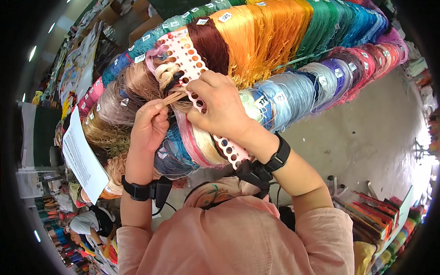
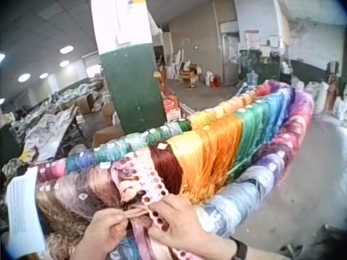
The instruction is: The person pulls strands of thread from various bundles on a rack, compares them to a chart, and loops them through the holes of a pink organizer. They repeat this process for several different colors before placing the organizer and chart onto a table.
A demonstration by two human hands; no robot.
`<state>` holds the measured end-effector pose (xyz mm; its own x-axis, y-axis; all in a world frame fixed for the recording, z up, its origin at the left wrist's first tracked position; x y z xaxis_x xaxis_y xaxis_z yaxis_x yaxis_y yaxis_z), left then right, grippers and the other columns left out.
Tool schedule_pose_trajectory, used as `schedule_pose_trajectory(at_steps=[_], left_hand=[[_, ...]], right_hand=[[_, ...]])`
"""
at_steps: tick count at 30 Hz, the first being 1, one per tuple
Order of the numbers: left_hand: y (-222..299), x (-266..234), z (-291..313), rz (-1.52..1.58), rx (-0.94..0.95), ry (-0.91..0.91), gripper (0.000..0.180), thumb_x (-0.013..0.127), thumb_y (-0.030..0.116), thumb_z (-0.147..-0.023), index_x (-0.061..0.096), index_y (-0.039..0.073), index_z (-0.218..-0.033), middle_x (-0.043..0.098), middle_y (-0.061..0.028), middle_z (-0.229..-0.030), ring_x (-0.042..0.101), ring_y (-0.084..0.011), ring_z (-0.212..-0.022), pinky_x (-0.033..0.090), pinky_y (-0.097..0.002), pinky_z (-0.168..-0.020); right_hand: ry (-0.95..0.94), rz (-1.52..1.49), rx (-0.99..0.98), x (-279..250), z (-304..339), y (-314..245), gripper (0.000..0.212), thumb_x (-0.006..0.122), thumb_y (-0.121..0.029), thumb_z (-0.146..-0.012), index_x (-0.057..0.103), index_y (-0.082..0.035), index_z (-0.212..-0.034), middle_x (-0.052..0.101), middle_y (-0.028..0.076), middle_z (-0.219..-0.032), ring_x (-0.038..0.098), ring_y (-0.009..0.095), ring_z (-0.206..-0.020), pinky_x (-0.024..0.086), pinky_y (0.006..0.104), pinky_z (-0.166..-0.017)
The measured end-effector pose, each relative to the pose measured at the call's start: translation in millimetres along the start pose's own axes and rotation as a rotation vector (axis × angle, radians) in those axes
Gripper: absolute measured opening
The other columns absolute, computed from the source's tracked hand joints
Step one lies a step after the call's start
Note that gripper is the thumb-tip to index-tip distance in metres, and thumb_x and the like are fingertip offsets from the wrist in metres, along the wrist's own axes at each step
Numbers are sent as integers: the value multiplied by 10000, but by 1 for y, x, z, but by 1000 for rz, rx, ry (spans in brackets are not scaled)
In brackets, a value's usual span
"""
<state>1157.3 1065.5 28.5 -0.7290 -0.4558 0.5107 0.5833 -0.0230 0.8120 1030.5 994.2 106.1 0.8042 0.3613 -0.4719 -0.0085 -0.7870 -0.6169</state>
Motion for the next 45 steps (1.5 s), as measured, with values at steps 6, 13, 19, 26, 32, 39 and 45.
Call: schedule_pose_trajectory(at_steps=[6, 13, 19, 26, 32, 39, 45], left_hand=[[-7, 10, 0, -59, -46, 8, 133, 508, 86, -786, 557, -15, -857, 557, -32, -645, 498, -48, -505, 415, -157, -442], [-5, 34, 26, 219, -58, -149, 200, 471, 95, -807, 488, -9, -977, 528, -77, -960, 419, -57, -567, 333, -165, -441], [13, 60, 29, 319, 43, -428, 295, 368, 112, -833, 401, -20, -1095, 563, -91, -877, 367, -39, -347, 293, -154, -339], [11, 51, 17, -833, 147, 20, 147, 474, 128, -794, 536, 11, -858, 536, -25, -643, 533, -78, -471, 343, -164, -366], [38, -47, 100, -537, -2, 212, 248, 419, 237, -841, 456, 61, -670, 422, 0, -504, 394, -66, -372, 300, -172, -347], [93, -177, 268, 444, 319, 276, 284, 250, 252, -894, 369, 80, -701, 320, 21, -489, 304, -51, -338, 230, -185, -358], [62, -274, 348, -338, 118, 1047, 225, 465, 176, -827, 492, 41, -1005, 487, 10, -571, 339, -25, -362, 264, -137, -330]], right_hand=[[20, -26, 34, 2, 1, 1, 299, 577, -126, -497, 531, -34, -778, 443, 104, -694, 455, 274, -675, 357, 359, -611], [59, 38, -15, -2, 4, 3, 274, 500, -50, -588, 444, -19, -854, 460, 130, -710, 452, 297, -685, 337, 374, -618], [153, -49, -10, -4, 9, 5, 294, 457, 24, -628, 423, -15, -917, 475, 141, -722, 471, 307, -682, 342, 384, -628], [75, -2, -66, -3, 6, -4, 305, 512, -64, -608, 463, -24, -906, 454, 119, -786, 464, 273, -714, 343, 367, -627], [-134, 181, -39, 16, 5, -5, 366, 602, -129, -559, 516, -62, -908, 426, 115, -793, 435, 263, -751, 364, 349, -647], [-133, 194, -12, 21, 3, -7, 322, 572, -117, -582, 514, -75, -895, 420, 124, -819, 428, 273, -770, 364, 359, -667], [-163, 242, -33, 18, -5, -13, 397, 624, -153, -568, 510, -89, -942, 439, 127, -840, 442, 288, -804, 367, 360, -697]])
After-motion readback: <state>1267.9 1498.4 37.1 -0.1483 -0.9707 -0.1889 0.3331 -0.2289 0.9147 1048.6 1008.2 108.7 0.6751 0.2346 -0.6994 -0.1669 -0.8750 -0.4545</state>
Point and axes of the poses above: each hand's wrist, its own z-axis away from the middle knuckle, its own x-axis out of the palm, y = z × x, the point moved 10 cm from there along -z, towards the middle knuckle
